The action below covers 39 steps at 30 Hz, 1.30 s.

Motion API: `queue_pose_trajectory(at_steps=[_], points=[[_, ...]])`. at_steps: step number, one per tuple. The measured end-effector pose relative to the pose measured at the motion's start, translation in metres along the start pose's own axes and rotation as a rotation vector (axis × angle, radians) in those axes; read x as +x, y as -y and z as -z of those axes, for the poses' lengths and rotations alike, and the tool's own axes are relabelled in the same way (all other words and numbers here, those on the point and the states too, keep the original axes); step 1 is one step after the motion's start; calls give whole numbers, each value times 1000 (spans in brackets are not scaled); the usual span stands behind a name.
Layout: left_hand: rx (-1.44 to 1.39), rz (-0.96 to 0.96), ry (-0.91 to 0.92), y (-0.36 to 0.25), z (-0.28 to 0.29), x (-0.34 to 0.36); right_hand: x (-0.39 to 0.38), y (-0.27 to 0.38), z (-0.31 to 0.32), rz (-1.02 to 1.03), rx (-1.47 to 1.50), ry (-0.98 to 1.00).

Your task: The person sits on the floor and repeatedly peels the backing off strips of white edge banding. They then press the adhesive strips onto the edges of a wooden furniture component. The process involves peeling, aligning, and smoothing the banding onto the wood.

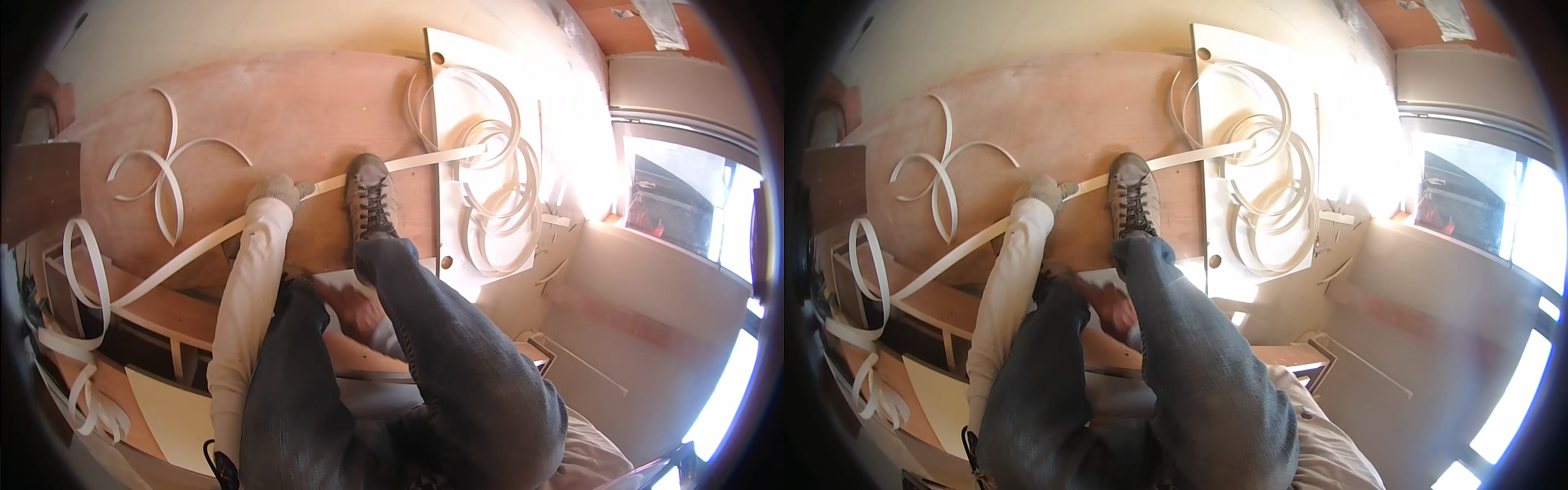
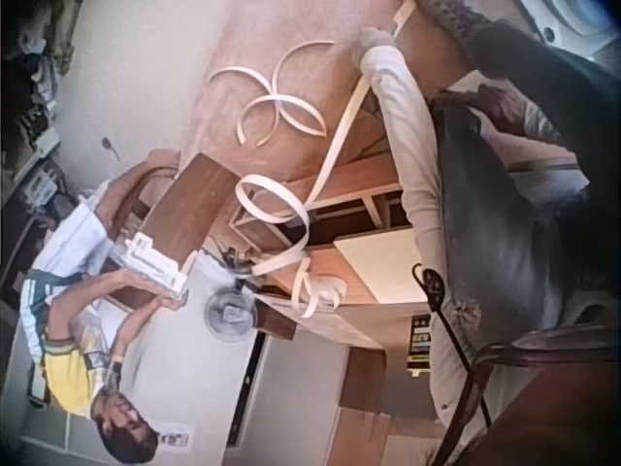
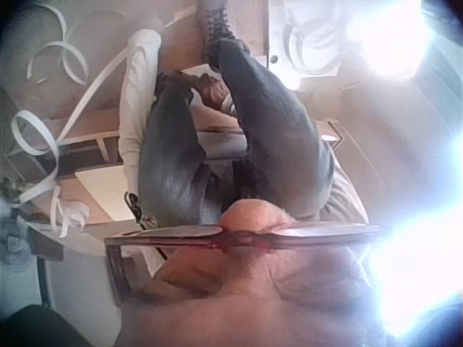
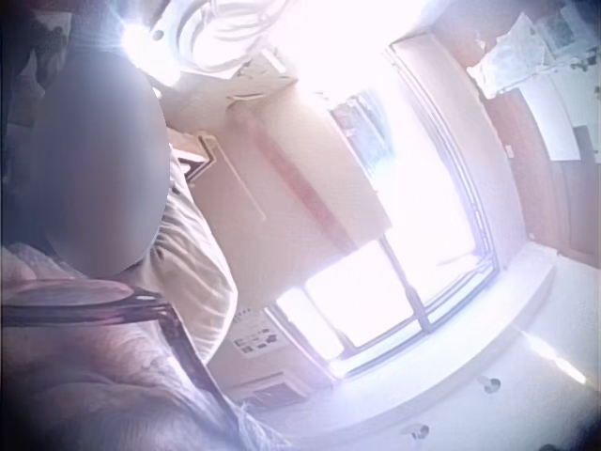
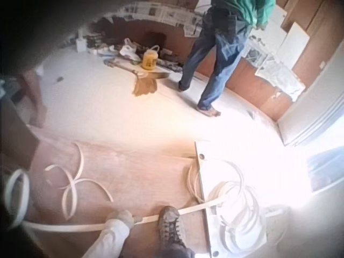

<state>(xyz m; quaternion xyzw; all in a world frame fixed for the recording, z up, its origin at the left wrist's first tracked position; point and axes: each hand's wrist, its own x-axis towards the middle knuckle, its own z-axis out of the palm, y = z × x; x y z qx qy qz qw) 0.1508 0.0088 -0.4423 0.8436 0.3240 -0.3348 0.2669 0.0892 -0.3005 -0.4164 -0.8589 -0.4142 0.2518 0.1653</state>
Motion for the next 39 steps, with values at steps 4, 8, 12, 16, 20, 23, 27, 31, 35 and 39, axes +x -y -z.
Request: queue_pose_trajectory(at_steps=[4,8,12,16,20,23,27,31,35,39], points=[[73,30,9,-9,-1,-6,-148,-58,31,-250,59,204],[71,-50,1,-18,-5,-5,-190,-90,45,-531,90,157],[60,-50,-48,-27,-6,-14,-119,-111,51,-454,-12,-197],[76,-66,-22,-33,-2,-17,-45,-106,33,-459,-57,-274],[90,-160,89,-34,-6,3,-16,-100,19,-483,-126,-219],[-3,-187,105,-30,-17,20,-5,-99,21,-485,-164,-227],[-244,-127,129,-25,-12,17,19,-95,59,-271,-179,-436],[-685,-173,203,-25,53,-41,54,-67,149,19,-142,-590],[-739,-342,154,-38,138,-157,74,10,248,418,-110,-478],[-822,-468,50,-50,198,-275,73,93,316,799,-124,-448]])
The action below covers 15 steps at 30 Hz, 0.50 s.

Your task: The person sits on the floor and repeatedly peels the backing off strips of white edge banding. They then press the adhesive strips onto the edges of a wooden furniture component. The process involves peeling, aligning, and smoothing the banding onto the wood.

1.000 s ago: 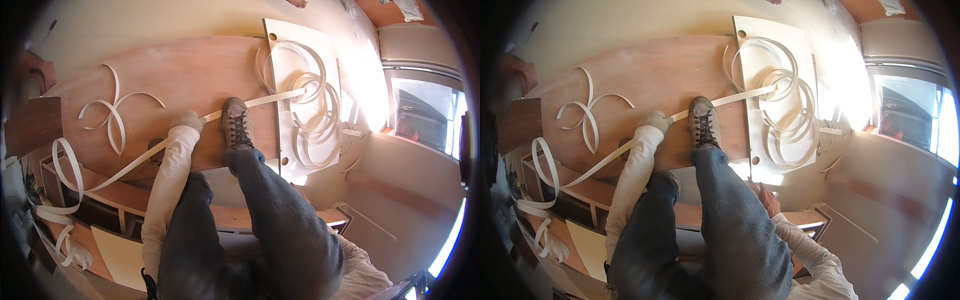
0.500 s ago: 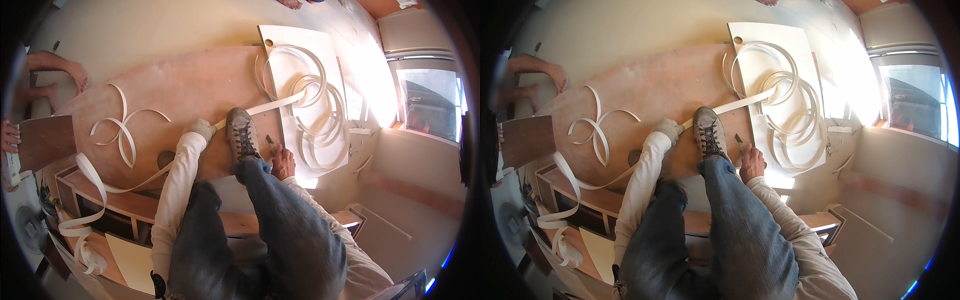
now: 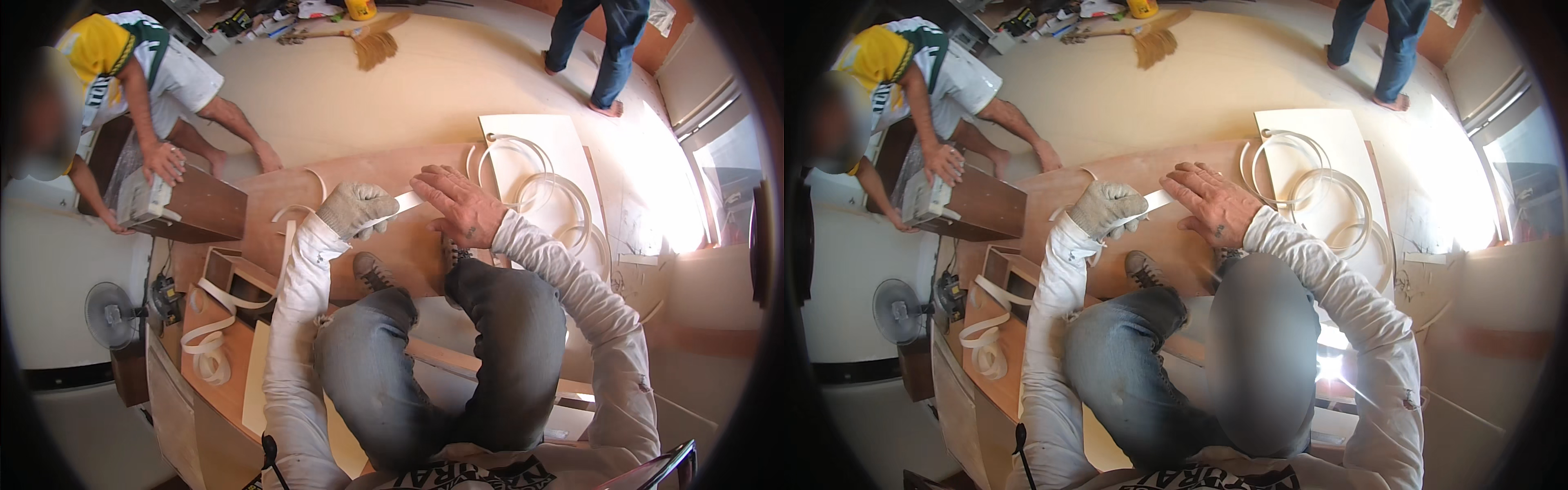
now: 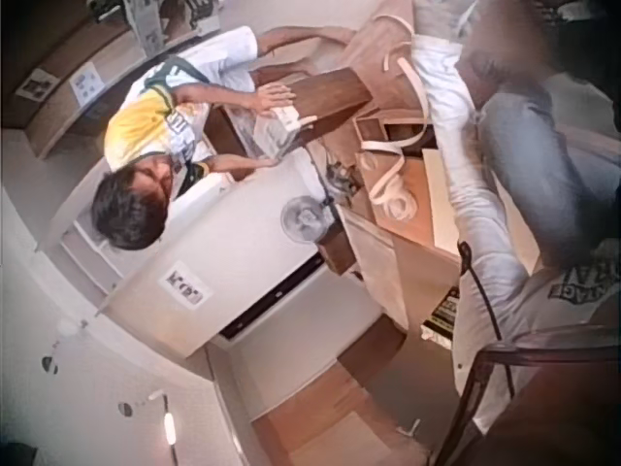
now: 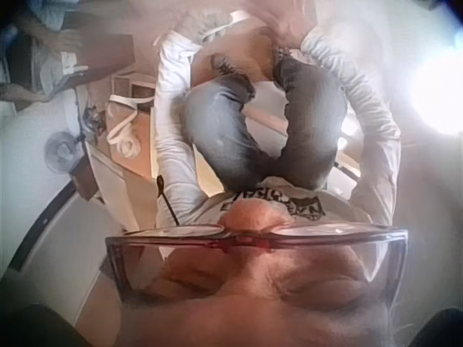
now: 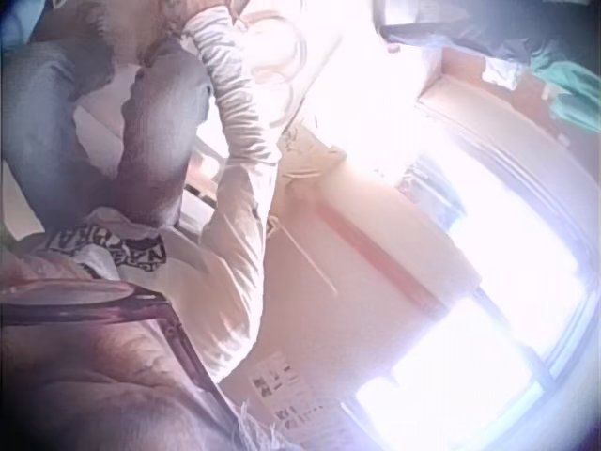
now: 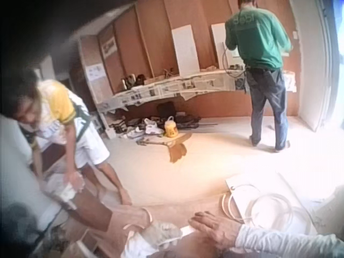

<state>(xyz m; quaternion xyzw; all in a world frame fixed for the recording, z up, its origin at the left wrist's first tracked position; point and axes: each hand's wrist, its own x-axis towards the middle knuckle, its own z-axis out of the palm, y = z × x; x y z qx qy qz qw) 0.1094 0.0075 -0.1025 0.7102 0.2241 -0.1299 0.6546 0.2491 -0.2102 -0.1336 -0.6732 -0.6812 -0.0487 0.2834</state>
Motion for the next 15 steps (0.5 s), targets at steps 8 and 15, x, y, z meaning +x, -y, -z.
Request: queue_pose_trajectory(at_steps=[8,15], points=[[-93,-315,-129,-77,1,-140,68,89,82,107,316,-231],[-202,-492,-243,-79,-1,-201,97,117,115,-36,543,-264]])
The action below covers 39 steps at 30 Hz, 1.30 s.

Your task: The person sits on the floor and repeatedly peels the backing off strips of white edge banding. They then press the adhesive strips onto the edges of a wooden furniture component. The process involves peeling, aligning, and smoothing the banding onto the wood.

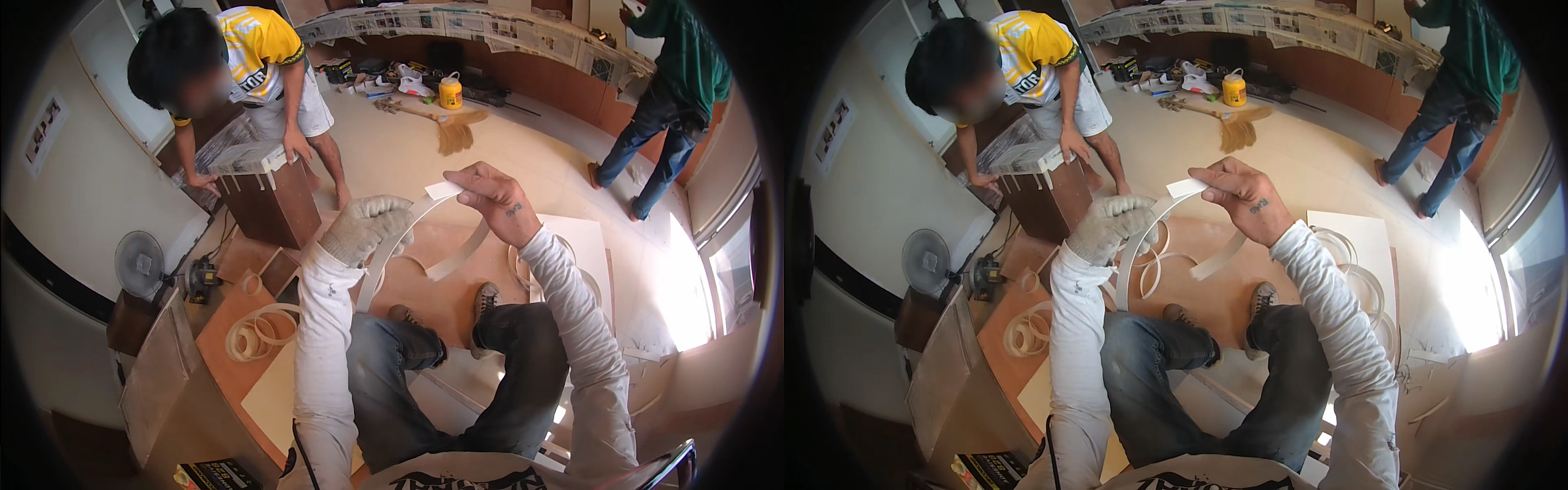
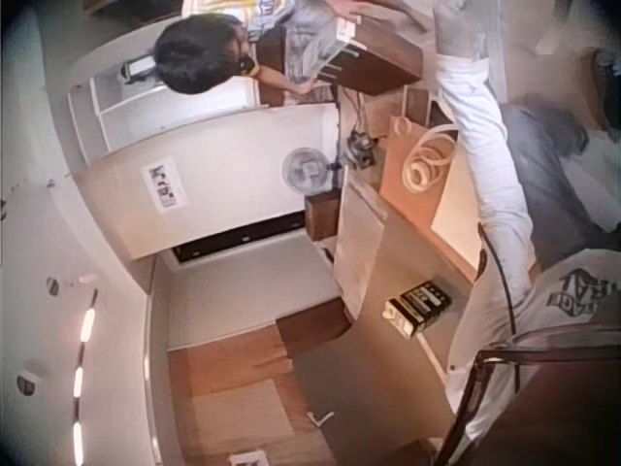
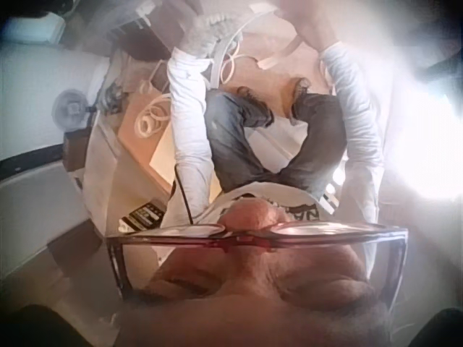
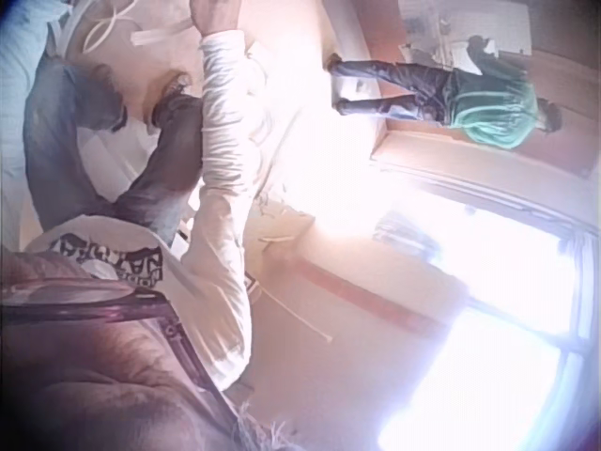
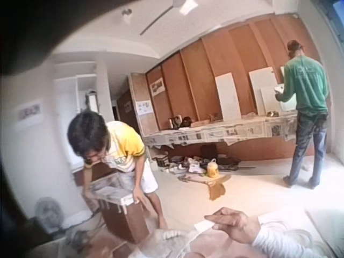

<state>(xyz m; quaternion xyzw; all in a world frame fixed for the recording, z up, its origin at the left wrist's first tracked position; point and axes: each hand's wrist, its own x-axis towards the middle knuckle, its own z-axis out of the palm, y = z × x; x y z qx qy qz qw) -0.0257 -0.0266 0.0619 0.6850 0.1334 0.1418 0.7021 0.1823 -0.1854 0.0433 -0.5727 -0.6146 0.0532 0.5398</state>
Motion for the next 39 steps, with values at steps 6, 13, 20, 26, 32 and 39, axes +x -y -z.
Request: queue_pose_trajectory(at_steps=[6,13,20,26,32,39], points=[[-221,-132,-33,31,-14,-18,-25,-3,-33,-35,130,2],[-308,-259,14,54,-22,-20,-32,0,-56,63,-115,-145],[-326,-390,-60,56,-25,-16,-25,0,-69,95,-51,-176],[-368,-404,-173,55,-32,-14,-32,8,-83,99,21,-97],[-291,-203,-125,51,-20,-16,-24,1,-63,194,-104,-9],[445,-26,16,72,13,-13,-35,-11,-38,264,-404,239]])
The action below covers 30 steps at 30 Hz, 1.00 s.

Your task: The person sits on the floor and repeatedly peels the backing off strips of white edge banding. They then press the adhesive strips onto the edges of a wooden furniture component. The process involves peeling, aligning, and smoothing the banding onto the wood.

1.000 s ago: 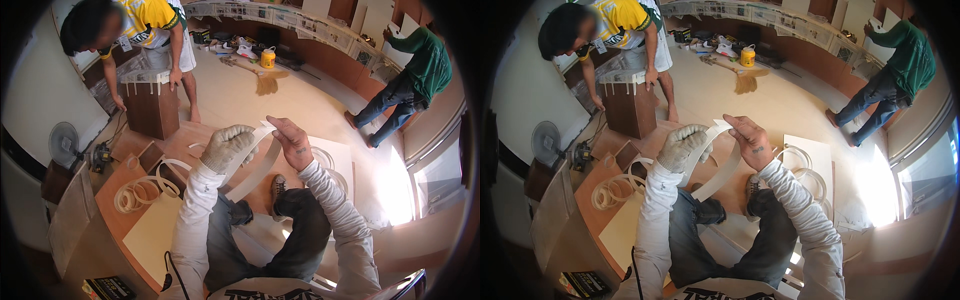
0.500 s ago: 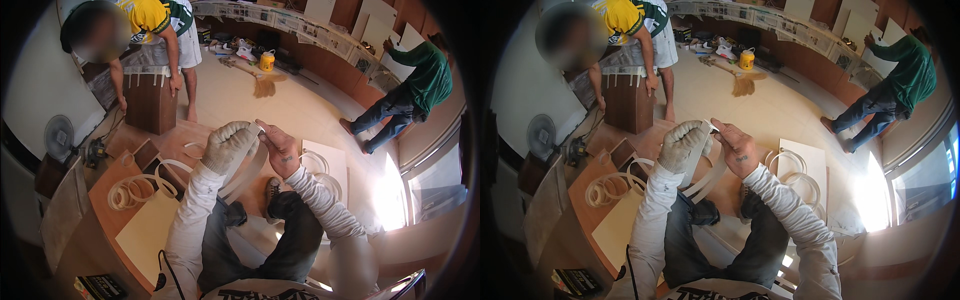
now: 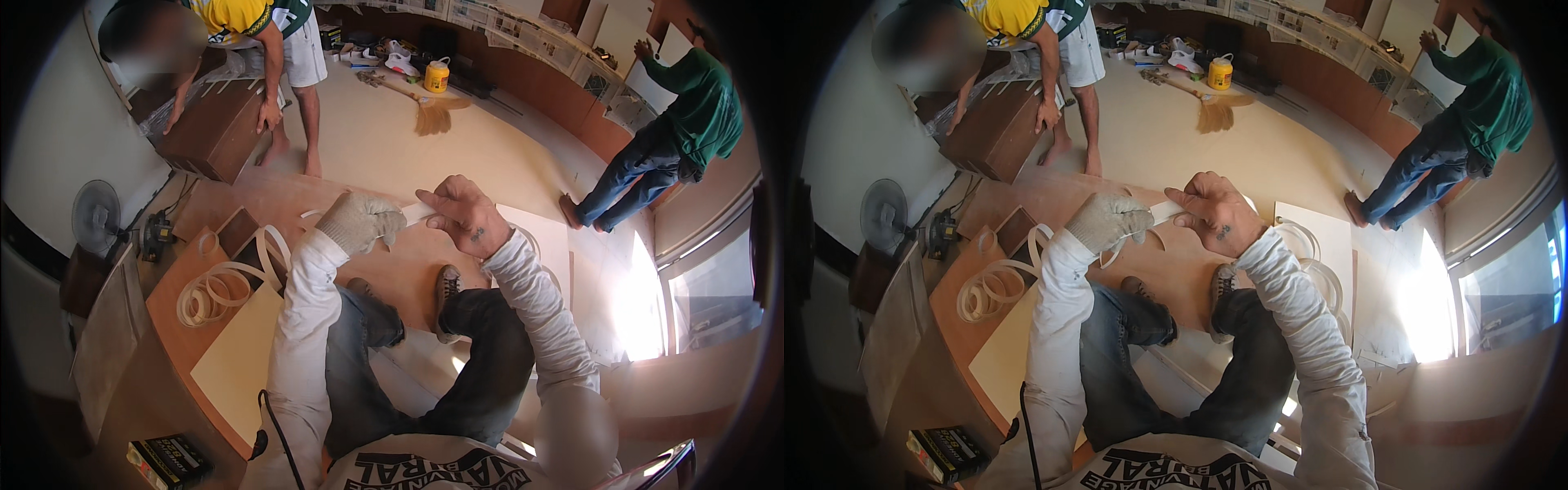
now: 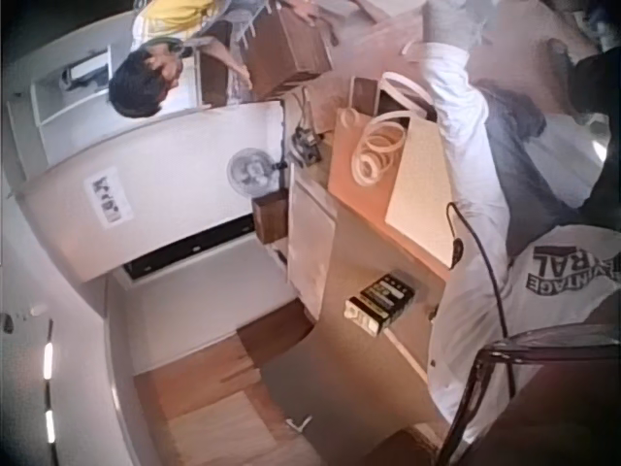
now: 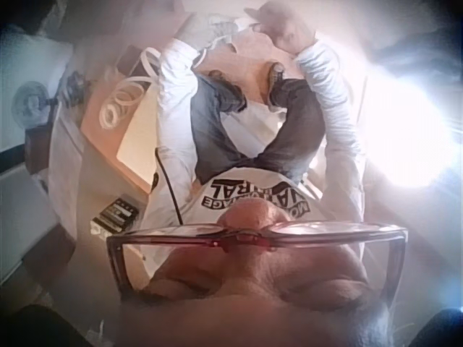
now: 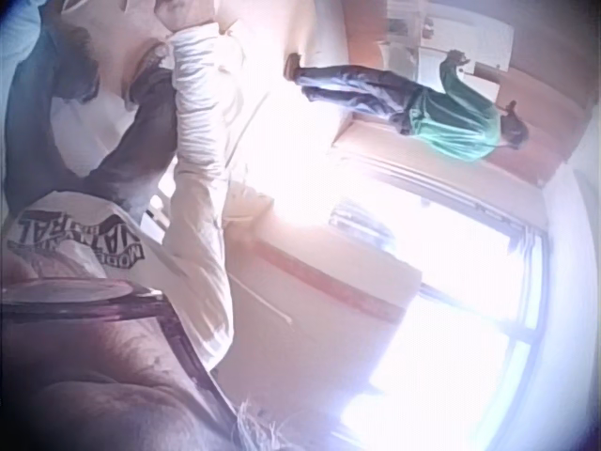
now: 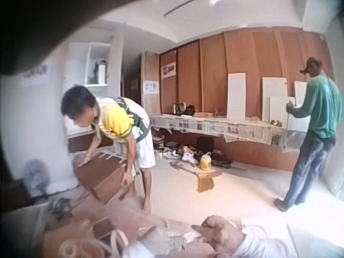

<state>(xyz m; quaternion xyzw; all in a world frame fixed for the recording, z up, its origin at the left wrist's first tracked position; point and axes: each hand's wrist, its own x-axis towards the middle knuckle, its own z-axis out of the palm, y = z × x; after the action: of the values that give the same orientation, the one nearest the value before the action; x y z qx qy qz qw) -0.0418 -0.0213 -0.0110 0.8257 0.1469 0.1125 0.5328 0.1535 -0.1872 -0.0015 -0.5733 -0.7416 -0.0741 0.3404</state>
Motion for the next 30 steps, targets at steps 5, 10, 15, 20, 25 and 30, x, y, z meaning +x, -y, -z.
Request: queue_pose_trajectory(at_steps=[5,10,15,20,25,30], points=[[868,9,-49,21,-23,24,-3,-3,-13,-2,-189,97],[875,311,-168,9,-40,34,-3,2,-27,-73,-314,107],[814,387,-149,-11,-42,31,-1,18,-37,-144,-385,168],[759,365,-233,-10,-39,31,1,18,-42,-295,-462,198],[260,193,-466,17,-11,19,4,-10,-29,-538,-35,3],[83,102,-292,21,-15,17,6,-25,-23,-805,399,71]])
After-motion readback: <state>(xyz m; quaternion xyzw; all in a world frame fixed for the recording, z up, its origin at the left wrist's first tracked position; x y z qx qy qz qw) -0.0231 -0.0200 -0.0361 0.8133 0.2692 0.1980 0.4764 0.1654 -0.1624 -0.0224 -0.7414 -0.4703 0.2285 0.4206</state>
